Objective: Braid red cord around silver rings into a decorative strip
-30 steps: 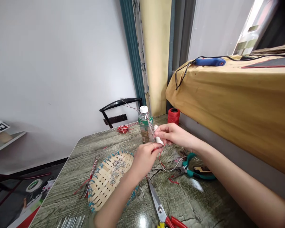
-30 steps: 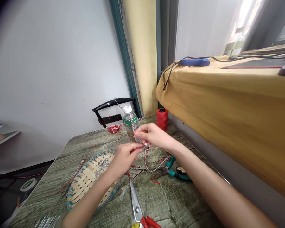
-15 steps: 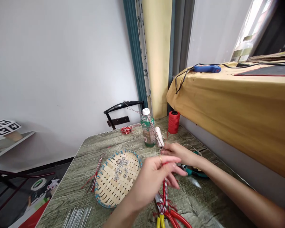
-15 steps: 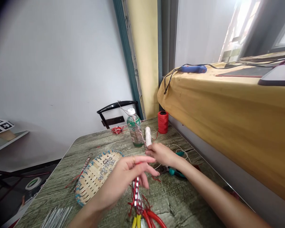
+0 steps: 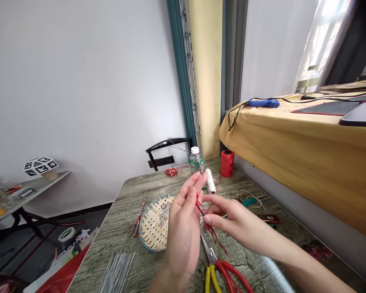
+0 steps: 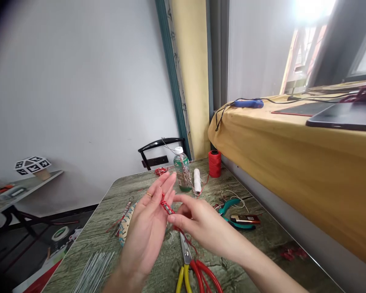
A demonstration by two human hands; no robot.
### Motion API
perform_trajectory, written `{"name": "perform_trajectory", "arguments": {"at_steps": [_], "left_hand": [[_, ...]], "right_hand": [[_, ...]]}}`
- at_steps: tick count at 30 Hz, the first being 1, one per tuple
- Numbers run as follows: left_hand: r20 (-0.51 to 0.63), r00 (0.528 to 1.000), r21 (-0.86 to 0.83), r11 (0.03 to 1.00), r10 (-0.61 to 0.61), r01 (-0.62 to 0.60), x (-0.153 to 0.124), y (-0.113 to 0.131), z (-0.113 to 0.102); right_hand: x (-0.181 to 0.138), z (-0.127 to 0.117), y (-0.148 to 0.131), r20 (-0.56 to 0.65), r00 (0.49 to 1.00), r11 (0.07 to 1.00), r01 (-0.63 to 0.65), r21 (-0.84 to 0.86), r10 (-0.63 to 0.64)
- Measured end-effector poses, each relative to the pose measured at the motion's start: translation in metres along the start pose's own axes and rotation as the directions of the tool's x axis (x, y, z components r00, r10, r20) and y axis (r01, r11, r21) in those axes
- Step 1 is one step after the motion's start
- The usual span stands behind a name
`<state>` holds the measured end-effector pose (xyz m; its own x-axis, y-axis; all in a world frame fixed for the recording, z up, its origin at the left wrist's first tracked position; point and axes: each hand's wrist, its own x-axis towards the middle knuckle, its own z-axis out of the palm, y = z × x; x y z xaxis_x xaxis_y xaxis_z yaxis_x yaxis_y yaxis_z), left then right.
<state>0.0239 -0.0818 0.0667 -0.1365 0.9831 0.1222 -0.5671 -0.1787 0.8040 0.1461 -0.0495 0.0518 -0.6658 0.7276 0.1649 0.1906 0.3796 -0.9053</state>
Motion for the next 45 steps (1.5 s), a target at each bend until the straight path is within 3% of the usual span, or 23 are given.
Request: {"name": "perform_trajectory", "arguments": {"at_steps": [2, 4, 9, 12, 18, 23, 28, 34, 36, 40, 45], "left_hand": [[-0.033, 0.996, 0.092, 0.993, 0.081, -0.078, -0.002, 0.003, -0.002], [-0.029, 0.996, 0.097, 0.992, 0.084, -0.08, -0.003, 0.006, -0.004], [0.106, 0.977, -0.127, 0.972, -0.185, 0.198, -0.004, 0.013, -0.004], [0.181, 0.945, -0.121, 0.947, -0.272, 0.296, -0.007, 0.013, -0.002], [0.214, 0.97, 0.02, 0.993, -0.114, 0.112, -0.015, 0.012, -0.005], [0.106, 0.985, 0.069, 0.989, -0.14, 0.133, -0.02, 0.021, -0.004], [0.032, 0.991, 0.029, 0.992, -0.127, 0.126, -0.024, 0.031, -0.002], [0.033, 0.994, 0.01, 0.995, -0.102, 0.102, -0.026, 0.036, -0.003], [0.046, 0.993, -0.01, 0.994, -0.108, 0.108, -0.027, 0.038, -0.004], [0.054, 0.988, -0.025, 0.989, -0.145, 0.147, -0.028, 0.04, -0.006], [0.097, 0.981, -0.094, 0.98, -0.168, 0.177, -0.03, 0.041, -0.006]], "right_hand": [[-0.002, 0.004, 0.0, 0.032, 0.999, 0.999, -0.028, 0.036, 0.026], [-0.002, 0.006, -0.001, 0.068, 0.997, 0.993, -0.037, 0.114, 0.029], [-0.003, 0.008, -0.012, 0.136, 0.99, 0.913, -0.096, 0.397, 0.044], [-0.004, 0.009, -0.017, 0.128, 0.991, 0.887, -0.088, 0.454, 0.033], [-0.006, 0.012, -0.016, 0.101, 0.991, 0.834, -0.133, 0.535, 0.093], [-0.01, 0.013, -0.019, 0.22, 0.974, 0.842, -0.169, 0.512, 0.061], [-0.018, 0.016, -0.033, 0.133, 0.991, 0.892, -0.045, 0.449, -0.017], [-0.025, 0.019, -0.044, 0.124, 0.992, 0.912, -0.068, 0.404, 0.019], [-0.027, 0.019, -0.042, 0.16, 0.986, 0.882, -0.116, 0.457, 0.047], [-0.028, 0.021, -0.035, 0.242, 0.968, 0.735, -0.211, 0.645, 0.066], [-0.025, 0.022, -0.031, 0.293, 0.943, 0.609, -0.327, 0.722, 0.159]]}}
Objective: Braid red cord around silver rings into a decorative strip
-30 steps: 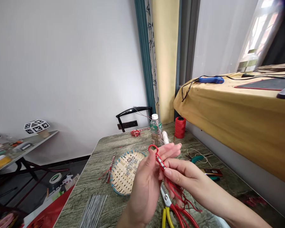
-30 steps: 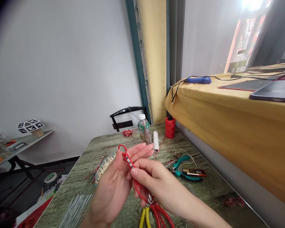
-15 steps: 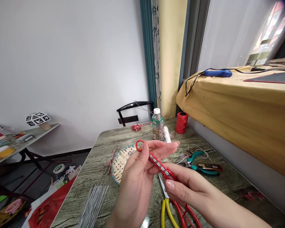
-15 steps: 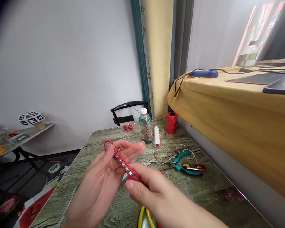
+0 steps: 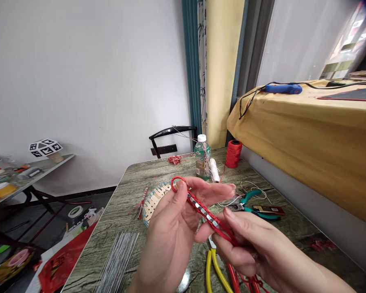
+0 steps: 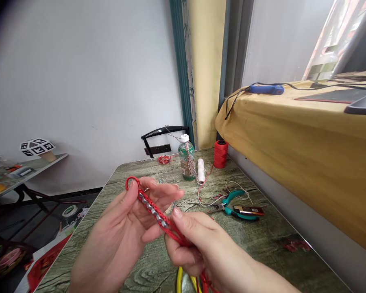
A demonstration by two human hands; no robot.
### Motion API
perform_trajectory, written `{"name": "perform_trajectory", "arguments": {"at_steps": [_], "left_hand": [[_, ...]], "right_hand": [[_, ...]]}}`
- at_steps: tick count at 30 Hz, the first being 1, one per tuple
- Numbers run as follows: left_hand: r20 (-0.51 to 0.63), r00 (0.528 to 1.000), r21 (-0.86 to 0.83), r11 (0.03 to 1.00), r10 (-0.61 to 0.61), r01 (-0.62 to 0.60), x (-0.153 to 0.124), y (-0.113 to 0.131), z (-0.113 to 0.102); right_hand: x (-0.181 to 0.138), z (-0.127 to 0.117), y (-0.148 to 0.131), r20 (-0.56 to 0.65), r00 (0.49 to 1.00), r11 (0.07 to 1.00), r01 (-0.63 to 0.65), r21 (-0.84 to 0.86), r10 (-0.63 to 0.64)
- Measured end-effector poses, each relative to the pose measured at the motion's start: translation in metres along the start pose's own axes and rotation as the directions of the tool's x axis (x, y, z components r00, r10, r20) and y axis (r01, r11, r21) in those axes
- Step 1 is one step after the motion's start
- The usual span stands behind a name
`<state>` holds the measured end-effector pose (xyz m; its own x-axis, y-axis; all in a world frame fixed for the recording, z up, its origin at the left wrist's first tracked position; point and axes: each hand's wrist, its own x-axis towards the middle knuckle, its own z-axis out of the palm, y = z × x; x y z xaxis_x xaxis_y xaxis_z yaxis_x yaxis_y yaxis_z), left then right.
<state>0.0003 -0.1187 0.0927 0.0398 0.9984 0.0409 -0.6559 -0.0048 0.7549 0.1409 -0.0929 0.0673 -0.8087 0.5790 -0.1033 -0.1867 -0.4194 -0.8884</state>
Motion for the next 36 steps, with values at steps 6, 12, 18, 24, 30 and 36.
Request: {"name": "perform_trajectory", "arguments": {"at_steps": [6, 12, 18, 24, 30, 36], "left_hand": [[0.12, 0.992, -0.248, 0.969, 0.041, -0.01, 0.001, 0.001, 0.0], [0.084, 0.992, -0.422, 0.899, -0.091, 0.118, 0.002, 0.008, 0.0], [-0.05, 0.99, -0.449, 0.888, -0.133, 0.097, 0.009, 0.009, 0.0], [-0.077, 0.996, -0.353, 0.936, -0.04, 0.01, 0.022, 0.008, -0.017], [-0.517, 0.854, -0.07, 0.993, 0.048, -0.098, 0.009, -0.01, -0.048], [-0.342, 0.921, 0.017, 0.979, -0.184, 0.202, -0.034, -0.053, -0.036]], "right_hand": [[0.003, -0.002, 0.003, 0.041, 0.999, 0.983, 0.003, 0.184, -0.011], [0.006, -0.006, 0.009, 0.049, 0.998, 0.976, 0.035, 0.215, -0.046], [0.016, -0.017, 0.011, 0.015, 0.997, 0.988, 0.07, 0.137, -0.073], [0.025, -0.034, 0.014, -0.053, 0.995, 0.995, 0.084, -0.048, -0.086], [0.023, -0.04, 0.018, -0.18, 0.923, 0.683, 0.111, -0.722, -0.341], [0.004, -0.027, 0.046, 0.25, 0.754, -0.39, -0.01, -0.921, -0.608]]}}
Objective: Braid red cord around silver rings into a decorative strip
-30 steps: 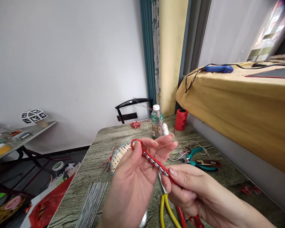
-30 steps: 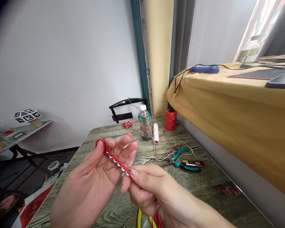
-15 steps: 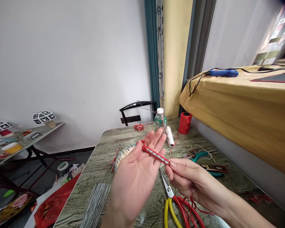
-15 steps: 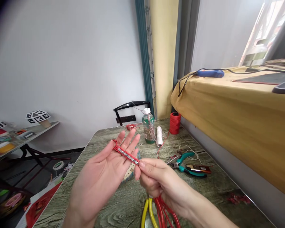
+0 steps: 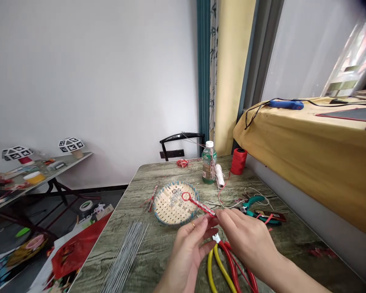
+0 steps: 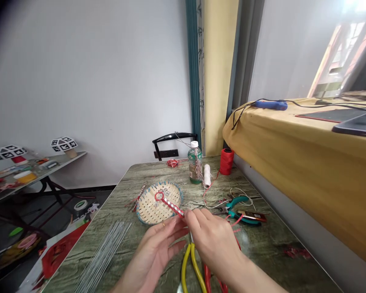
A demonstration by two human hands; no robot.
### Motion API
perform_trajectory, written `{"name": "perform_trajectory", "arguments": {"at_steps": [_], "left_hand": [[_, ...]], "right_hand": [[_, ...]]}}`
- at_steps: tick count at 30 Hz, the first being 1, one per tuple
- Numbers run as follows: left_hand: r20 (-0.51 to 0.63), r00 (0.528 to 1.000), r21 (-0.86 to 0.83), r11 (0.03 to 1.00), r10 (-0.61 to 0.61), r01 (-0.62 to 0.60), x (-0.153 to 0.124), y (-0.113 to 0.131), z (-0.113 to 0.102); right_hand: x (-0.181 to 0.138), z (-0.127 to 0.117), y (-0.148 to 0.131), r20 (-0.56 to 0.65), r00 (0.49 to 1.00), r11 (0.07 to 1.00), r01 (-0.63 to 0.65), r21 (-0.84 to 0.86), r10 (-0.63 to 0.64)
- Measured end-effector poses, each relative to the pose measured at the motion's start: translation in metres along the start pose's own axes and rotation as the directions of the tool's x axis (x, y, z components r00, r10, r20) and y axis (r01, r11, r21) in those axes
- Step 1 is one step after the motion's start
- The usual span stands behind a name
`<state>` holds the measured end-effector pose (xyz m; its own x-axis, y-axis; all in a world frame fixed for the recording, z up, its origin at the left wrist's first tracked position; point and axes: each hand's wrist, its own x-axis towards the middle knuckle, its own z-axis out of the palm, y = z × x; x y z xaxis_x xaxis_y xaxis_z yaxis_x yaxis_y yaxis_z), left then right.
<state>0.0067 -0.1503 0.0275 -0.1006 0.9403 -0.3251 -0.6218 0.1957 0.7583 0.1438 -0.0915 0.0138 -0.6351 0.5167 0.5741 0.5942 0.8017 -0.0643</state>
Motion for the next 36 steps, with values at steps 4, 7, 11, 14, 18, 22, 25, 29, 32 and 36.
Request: {"name": "perform_trajectory", "arguments": {"at_steps": [4, 7, 11, 14, 18, 22, 25, 29, 32, 36], "left_hand": [[-0.045, 0.991, 0.011, 0.992, 0.126, -0.126, -0.021, -0.008, -0.001], [-0.07, 0.988, 0.01, 0.99, 0.138, -0.138, -0.034, -0.008, -0.007], [-0.131, 0.988, 0.028, 0.996, 0.083, -0.08, -0.059, -0.013, -0.013], [-0.137, 0.99, 0.03, 0.999, 0.045, -0.041, -0.079, -0.021, -0.015], [-0.119, 0.99, 0.053, 0.997, 0.07, -0.064, -0.098, -0.038, -0.019], [-0.162, 0.977, 0.105, 0.987, 0.139, -0.123, -0.111, -0.052, -0.022], [-0.169, 0.969, 0.057, 0.983, 0.179, -0.172, -0.12, -0.057, -0.021], [-0.208, 0.95, 0.005, 0.972, 0.232, -0.236, -0.129, -0.061, -0.019], [-0.237, 0.933, 0.004, 0.961, 0.271, -0.277, -0.132, -0.065, -0.019], [-0.256, 0.912, 0.055, 0.947, 0.32, -0.317, -0.134, -0.069, -0.019]], "right_hand": [[-0.021, -0.004, -0.018, -0.047, 0.984, 0.974, 0.161, -0.159, -0.171], [-0.034, -0.009, -0.03, 0.006, 0.994, 0.993, 0.105, -0.062, -0.105], [-0.052, -0.022, -0.048, 0.121, 0.991, 0.988, -0.075, 0.135, 0.059], [-0.069, -0.035, -0.064, 0.199, 0.97, 0.953, -0.188, 0.237, 0.142], [-0.092, -0.047, -0.084, 0.264, 0.938, 0.887, -0.308, 0.343, 0.224], [-0.108, -0.053, -0.1, 0.336, 0.897, 0.799, -0.419, 0.433, 0.288], [-0.116, -0.057, -0.11, 0.413, 0.864, 0.766, -0.467, 0.442, 0.289], [-0.121, -0.066, -0.121, 0.465, 0.841, 0.74, -0.496, 0.455, 0.277], [-0.124, -0.073, -0.126, 0.435, 0.858, 0.732, -0.479, 0.485, 0.273], [-0.13, -0.075, -0.128, 0.274, 0.926, 0.851, -0.352, 0.39, 0.258]]}}
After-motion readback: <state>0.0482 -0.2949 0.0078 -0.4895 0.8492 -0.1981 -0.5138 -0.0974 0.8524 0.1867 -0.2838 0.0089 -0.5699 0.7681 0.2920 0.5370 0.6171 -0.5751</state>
